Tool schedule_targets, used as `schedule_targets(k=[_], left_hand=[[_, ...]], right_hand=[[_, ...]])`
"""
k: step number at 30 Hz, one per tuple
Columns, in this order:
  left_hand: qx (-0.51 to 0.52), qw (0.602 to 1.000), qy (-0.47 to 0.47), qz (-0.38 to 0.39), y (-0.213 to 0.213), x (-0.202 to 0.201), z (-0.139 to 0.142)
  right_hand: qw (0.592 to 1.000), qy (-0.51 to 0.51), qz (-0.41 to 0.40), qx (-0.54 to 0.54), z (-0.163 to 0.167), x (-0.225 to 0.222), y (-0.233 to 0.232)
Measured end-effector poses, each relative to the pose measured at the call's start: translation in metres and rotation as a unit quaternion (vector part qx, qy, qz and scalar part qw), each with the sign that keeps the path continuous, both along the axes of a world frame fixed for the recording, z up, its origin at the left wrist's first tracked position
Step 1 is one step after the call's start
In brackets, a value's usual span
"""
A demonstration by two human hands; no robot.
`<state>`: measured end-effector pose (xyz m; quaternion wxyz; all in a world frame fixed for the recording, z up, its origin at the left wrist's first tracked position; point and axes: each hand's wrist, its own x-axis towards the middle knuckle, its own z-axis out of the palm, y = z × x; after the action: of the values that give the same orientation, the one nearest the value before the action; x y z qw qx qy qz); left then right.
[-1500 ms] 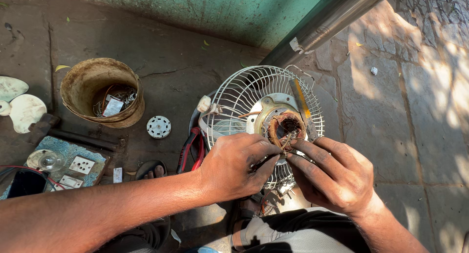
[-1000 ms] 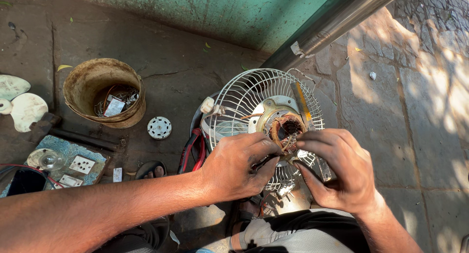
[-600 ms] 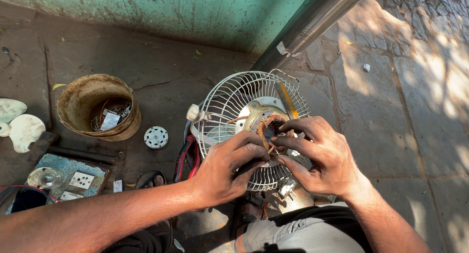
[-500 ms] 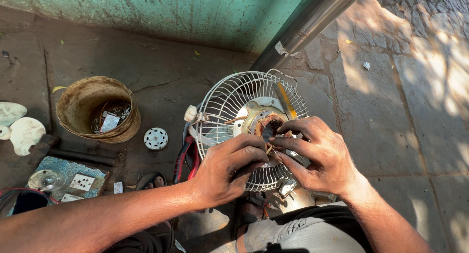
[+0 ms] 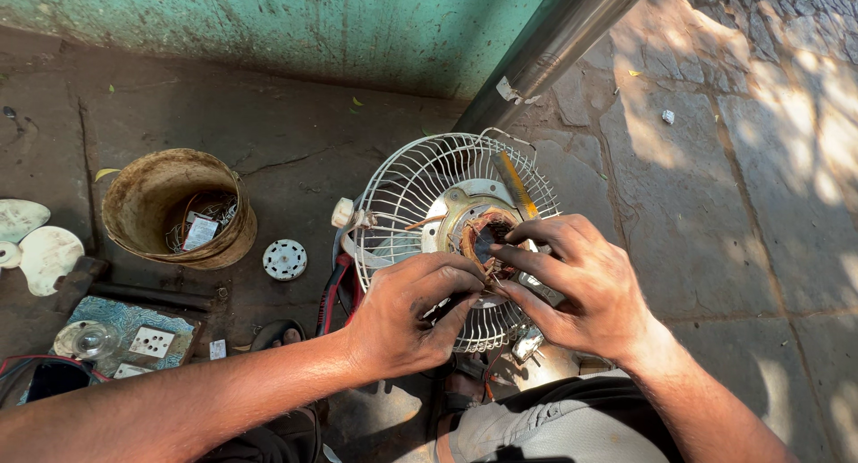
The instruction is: The person sits on the ground and repairs a fan motor by hand. They strip wire insulation, twist copper strands, and use pliers to cut and adjust wires within the motor housing.
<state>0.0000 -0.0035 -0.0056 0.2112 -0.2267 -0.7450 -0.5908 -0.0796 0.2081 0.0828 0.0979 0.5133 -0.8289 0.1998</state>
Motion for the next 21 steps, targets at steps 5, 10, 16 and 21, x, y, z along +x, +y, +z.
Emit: schedule_targets(k=[5,10,16,21], left_hand=[[0.018,1.0,0.014,-0.007,0.001,-0.001,-0.002],[0.006,0.999,0.04,-0.021,0.0,-0.002,-0.003],[-0.017,0.998,0.044,-0.048,-0.005,-0.004,-0.002],[-0.012,0.999,0.022,-0.039,-0.001,-0.004,-0.003]], right_hand=[[1.0,0.008,-0.016,0.001,0.0,0.006,0.001],[1.0,-0.004,-0.004,0.0,-0.006,-0.001,0.001],[1.0,-0.009,0.001,-0.002,-0.009,-0.006,0.001],[1.0,-0.019,-0.003,-0.003,-0.009,-0.006,-0.002]])
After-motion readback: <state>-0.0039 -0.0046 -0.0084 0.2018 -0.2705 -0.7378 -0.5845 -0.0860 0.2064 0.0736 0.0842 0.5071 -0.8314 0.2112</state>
